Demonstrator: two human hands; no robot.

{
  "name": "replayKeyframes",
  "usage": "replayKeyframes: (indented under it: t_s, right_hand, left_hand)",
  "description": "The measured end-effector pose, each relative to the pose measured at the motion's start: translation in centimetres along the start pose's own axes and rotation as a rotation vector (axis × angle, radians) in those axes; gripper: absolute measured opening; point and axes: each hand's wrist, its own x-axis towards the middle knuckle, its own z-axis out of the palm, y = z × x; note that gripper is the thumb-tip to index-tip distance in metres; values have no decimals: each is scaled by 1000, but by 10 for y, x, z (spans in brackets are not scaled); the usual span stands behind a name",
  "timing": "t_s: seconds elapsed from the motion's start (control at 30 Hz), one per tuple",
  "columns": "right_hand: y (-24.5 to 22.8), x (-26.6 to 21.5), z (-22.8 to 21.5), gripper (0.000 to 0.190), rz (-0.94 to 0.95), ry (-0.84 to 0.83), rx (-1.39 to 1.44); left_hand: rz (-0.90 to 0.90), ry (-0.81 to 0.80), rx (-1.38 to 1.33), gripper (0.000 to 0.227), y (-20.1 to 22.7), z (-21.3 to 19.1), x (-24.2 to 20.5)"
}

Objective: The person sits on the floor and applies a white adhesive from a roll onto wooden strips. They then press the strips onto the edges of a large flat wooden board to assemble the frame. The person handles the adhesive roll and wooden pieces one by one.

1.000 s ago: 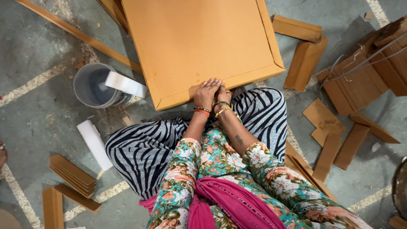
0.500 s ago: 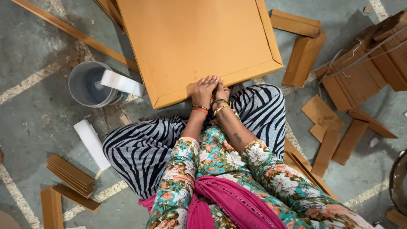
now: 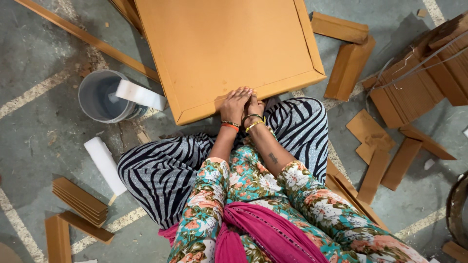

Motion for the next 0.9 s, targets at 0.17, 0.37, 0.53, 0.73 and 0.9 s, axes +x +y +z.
replayKeyframes:
  t_s: [0.17, 0.37, 0.53, 0.73, 0.9]
  right_hand:
    - [1, 1, 0, 33, 13, 12, 9]
    - [3, 6, -2, 33, 18, 116, -59]
    - [3, 4, -3, 41, -9, 28, -59]
    - [2, 4, -2, 40, -77, 223, -272]
    - [5, -17, -12, 55, 106, 36, -8]
  left_hand:
    - [2, 1, 8, 38, -1, 3, 0]
    - [-8, 9, -7, 38, 1, 0, 0]
    - [3, -12, -6, 38, 0, -1, 1]
    - [20, -26, -28, 40, -6, 6, 1]
    - [50, -31, 0, 41, -9, 6, 1]
